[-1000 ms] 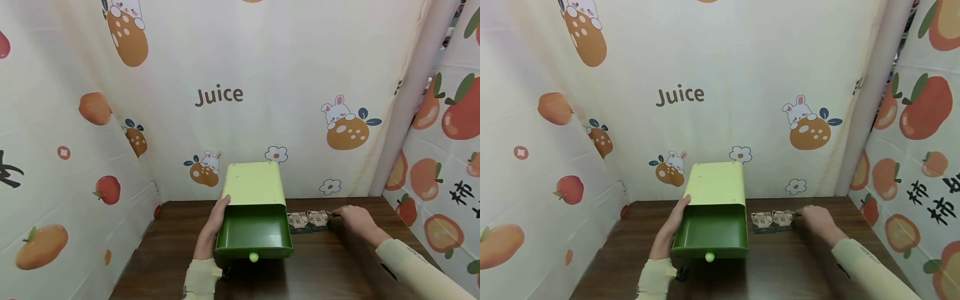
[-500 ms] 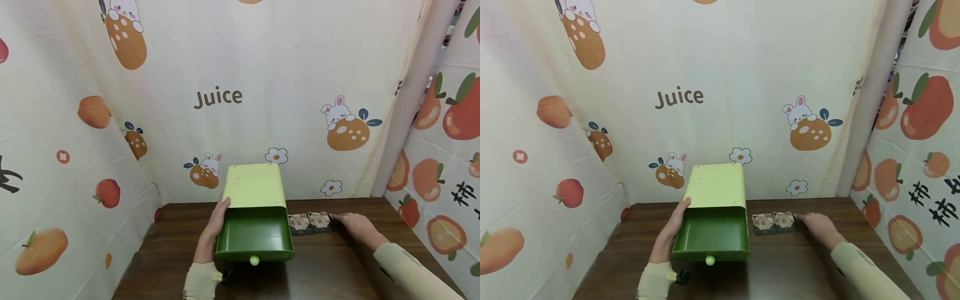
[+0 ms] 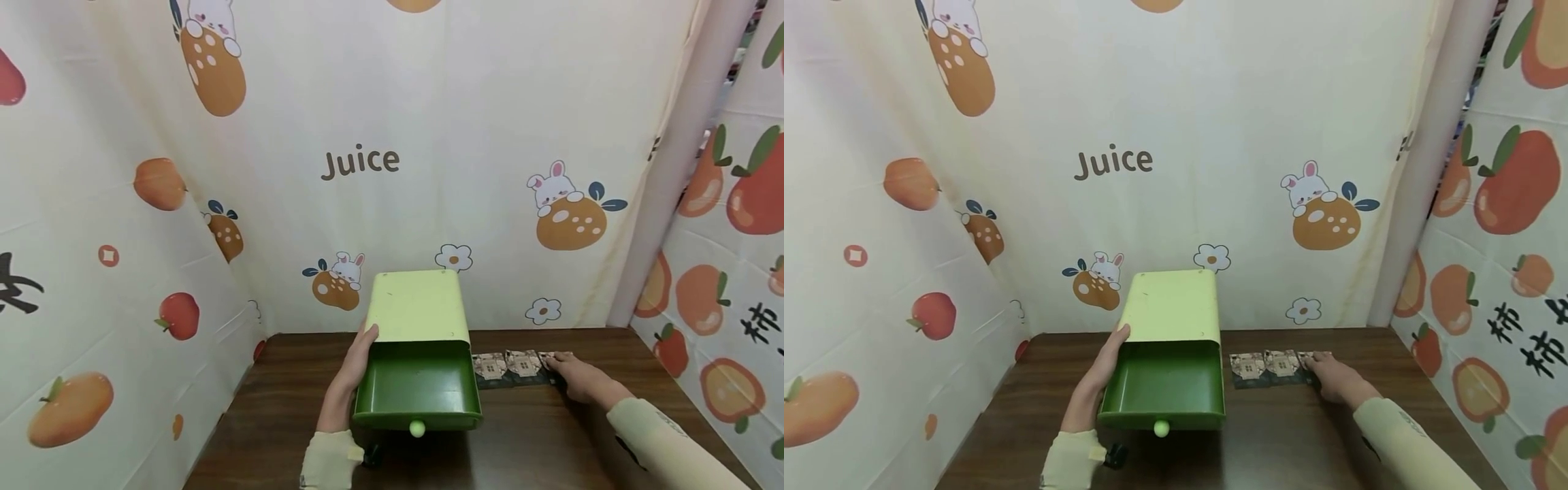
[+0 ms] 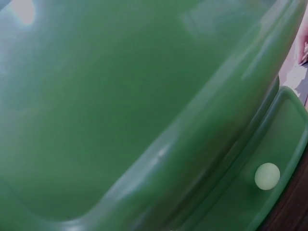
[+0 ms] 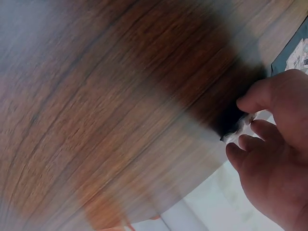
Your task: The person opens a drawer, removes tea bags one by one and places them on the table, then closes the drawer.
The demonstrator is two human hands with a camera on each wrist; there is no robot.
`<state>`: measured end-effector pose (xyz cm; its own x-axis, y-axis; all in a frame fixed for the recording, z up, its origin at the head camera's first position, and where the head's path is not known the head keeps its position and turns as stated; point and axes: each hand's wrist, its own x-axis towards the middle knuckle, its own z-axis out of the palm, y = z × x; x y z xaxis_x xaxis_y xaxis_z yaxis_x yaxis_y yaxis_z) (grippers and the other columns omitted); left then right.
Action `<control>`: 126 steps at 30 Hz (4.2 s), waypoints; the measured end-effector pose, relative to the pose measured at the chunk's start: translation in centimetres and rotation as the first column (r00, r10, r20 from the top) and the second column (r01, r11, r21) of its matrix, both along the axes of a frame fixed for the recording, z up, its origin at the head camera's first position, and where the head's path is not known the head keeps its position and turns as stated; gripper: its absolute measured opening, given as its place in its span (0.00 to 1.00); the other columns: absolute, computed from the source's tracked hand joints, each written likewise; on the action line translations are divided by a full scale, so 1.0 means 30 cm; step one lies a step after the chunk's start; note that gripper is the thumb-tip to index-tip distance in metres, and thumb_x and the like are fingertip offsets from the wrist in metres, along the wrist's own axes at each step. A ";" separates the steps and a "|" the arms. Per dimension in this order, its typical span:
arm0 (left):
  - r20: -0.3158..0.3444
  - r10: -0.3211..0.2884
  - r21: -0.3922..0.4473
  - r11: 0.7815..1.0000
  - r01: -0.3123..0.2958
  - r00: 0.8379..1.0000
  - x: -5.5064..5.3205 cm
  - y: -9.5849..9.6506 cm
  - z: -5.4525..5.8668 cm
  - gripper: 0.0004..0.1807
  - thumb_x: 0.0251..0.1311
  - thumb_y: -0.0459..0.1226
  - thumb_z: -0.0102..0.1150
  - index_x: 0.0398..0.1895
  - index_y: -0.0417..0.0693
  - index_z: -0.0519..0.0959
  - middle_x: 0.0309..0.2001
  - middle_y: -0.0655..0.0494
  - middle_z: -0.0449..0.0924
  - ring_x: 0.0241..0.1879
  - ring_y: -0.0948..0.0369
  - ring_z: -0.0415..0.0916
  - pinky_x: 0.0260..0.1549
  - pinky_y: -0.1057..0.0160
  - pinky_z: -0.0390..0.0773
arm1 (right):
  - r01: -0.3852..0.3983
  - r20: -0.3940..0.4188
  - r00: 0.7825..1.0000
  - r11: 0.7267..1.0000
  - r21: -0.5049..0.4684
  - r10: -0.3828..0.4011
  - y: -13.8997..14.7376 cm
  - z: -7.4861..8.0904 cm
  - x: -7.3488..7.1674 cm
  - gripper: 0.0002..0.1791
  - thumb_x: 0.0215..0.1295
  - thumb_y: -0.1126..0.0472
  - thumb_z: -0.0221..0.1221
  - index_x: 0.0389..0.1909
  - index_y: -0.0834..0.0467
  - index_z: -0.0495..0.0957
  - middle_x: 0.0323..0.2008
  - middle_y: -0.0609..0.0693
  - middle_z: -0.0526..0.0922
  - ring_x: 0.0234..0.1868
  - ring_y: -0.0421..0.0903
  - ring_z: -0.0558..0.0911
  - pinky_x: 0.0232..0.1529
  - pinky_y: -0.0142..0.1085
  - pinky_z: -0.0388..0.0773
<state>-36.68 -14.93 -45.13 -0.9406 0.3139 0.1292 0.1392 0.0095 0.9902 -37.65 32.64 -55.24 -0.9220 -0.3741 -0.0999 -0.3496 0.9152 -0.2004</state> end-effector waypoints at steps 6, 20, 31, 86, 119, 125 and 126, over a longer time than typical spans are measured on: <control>0.021 -0.030 0.021 0.999 0.029 0.999 0.034 0.011 0.052 0.32 0.79 0.46 0.29 0.79 0.51 0.36 0.77 0.48 0.33 0.70 0.48 0.40 0.62 0.45 0.48 | 0.005 -0.021 1.000 1.000 -0.021 -0.005 0.012 -0.005 0.005 0.32 0.48 0.86 0.56 0.59 0.74 0.70 0.61 0.78 0.63 0.62 0.77 0.60 0.55 0.63 0.63; 0.063 -0.039 0.016 0.999 0.038 0.997 0.028 0.027 0.042 0.32 0.79 0.48 0.30 0.79 0.53 0.36 0.76 0.47 0.33 0.67 0.46 0.47 0.60 0.44 0.54 | -0.017 -0.113 0.994 0.999 -0.038 0.013 0.027 -0.016 0.040 0.27 0.50 0.85 0.56 0.55 0.73 0.73 0.58 0.75 0.69 0.59 0.76 0.65 0.55 0.63 0.64; 0.068 0.011 0.047 0.999 -0.015 0.998 -0.016 0.009 -0.040 0.33 0.75 0.58 0.33 0.78 0.68 0.40 0.73 0.50 0.44 0.59 0.47 0.59 0.51 0.53 0.66 | 0.012 -0.242 0.970 0.998 -0.065 -0.028 -0.037 0.023 0.066 0.26 0.46 0.77 0.59 0.52 0.73 0.75 0.51 0.70 0.77 0.56 0.72 0.71 0.52 0.61 0.67; 0.142 -0.161 0.313 0.943 0.110 0.977 0.003 -0.025 -0.041 0.35 0.76 0.53 0.36 0.78 0.69 0.33 0.76 0.59 0.25 0.73 0.53 0.24 0.65 0.44 0.41 | 0.052 -0.584 0.745 0.901 -0.431 -0.322 -0.970 0.263 0.506 0.23 0.57 0.41 0.67 0.15 0.44 0.66 0.10 0.32 0.55 0.09 0.29 0.52 0.10 0.27 0.51; 0.093 -0.039 0.203 0.979 0.019 0.995 0.026 -0.009 -0.041 0.33 0.77 0.56 0.26 0.79 0.60 0.35 0.77 0.54 0.27 0.73 0.53 0.22 0.64 0.39 0.31 | 0.094 -0.594 0.740 0.923 -0.374 -0.316 -0.982 0.297 0.245 0.24 0.63 0.47 0.64 0.15 0.49 0.64 0.07 0.40 0.56 0.06 0.36 0.55 0.07 0.29 0.50; 0.020 0.021 0.178 0.984 -0.024 1.000 0.032 0.005 -0.038 0.31 0.77 0.56 0.25 0.79 0.62 0.42 0.76 0.55 0.37 0.72 0.53 0.33 0.64 0.39 0.38 | 0.092 -0.615 0.721 0.924 -0.372 -0.320 -0.987 0.297 0.229 0.24 0.64 0.47 0.64 0.16 0.51 0.64 0.08 0.41 0.56 0.06 0.36 0.55 0.08 0.29 0.51; 0.013 0.022 0.175 0.984 -0.024 1.000 0.033 0.006 -0.038 0.31 0.77 0.56 0.27 0.78 0.62 0.42 0.76 0.55 0.38 0.72 0.53 0.35 0.64 0.40 0.40 | 0.090 -0.623 0.714 0.923 -0.373 -0.321 -0.987 0.294 0.228 0.24 0.64 0.47 0.64 0.16 0.51 0.64 0.08 0.40 0.56 0.06 0.36 0.55 0.08 0.29 0.51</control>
